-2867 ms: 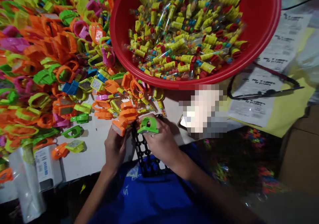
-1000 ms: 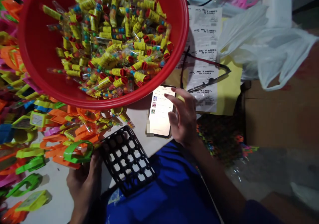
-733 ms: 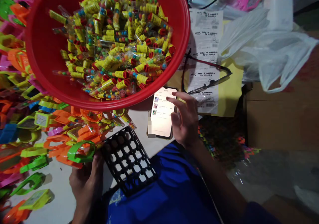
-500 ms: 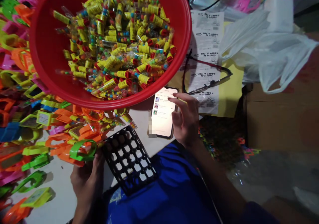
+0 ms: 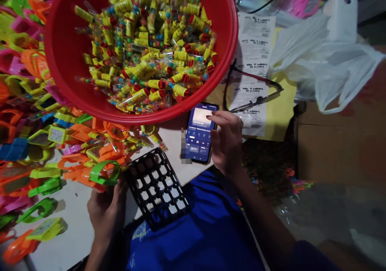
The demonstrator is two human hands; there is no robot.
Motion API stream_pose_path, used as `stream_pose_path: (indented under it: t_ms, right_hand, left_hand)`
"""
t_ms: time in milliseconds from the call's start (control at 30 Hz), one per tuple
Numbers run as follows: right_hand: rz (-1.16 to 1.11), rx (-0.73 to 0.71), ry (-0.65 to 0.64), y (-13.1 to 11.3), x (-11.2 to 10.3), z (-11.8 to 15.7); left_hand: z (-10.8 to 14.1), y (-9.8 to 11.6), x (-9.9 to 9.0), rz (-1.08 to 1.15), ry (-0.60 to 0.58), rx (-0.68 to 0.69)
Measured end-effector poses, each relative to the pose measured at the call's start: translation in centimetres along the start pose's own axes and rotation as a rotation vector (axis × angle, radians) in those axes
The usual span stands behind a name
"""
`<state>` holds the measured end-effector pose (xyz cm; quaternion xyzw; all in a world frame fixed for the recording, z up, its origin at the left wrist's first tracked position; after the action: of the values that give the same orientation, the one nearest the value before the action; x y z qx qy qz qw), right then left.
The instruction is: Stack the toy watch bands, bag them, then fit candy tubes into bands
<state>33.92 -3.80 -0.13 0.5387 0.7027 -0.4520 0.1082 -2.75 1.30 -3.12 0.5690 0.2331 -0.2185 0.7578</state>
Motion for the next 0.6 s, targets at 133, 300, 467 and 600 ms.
stream_pose_path:
  t_ms: [133,300,467,600]
  right_hand:
    - [0.002,-0.009,0.017,0.11,0.12,0.0]
    - [0.01,-0.006,0.035,0.18,0.25,0.19]
    - [0.038,0.015,0.028,0.32,0.32,0.19]
    - [0.019,0.002,0.028,0.16,-0.01,0.2]
  left_hand:
    - [-0.05,0.12,0.01,0.036,-0.004,-0.032]
    - [0.01,0.42,0.13,0.063,-0.03,-0.049]
    - [-0.02,0.59,0.27,0.07,-0.031,-0.046]
    - [-0.11,0.78,0.41,0.113,-0.048,-0.05]
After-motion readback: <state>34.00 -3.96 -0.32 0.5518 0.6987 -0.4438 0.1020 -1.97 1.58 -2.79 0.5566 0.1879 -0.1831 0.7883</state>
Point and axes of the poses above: each hand's wrist, its own z-axis away from the middle knuckle, its own x-axis out of the palm, y = z × x, the point moved 1 cm from there along -z, towards the middle knuckle, and after that the axes turned 9 degrees about -x, right-handed, at the moved point
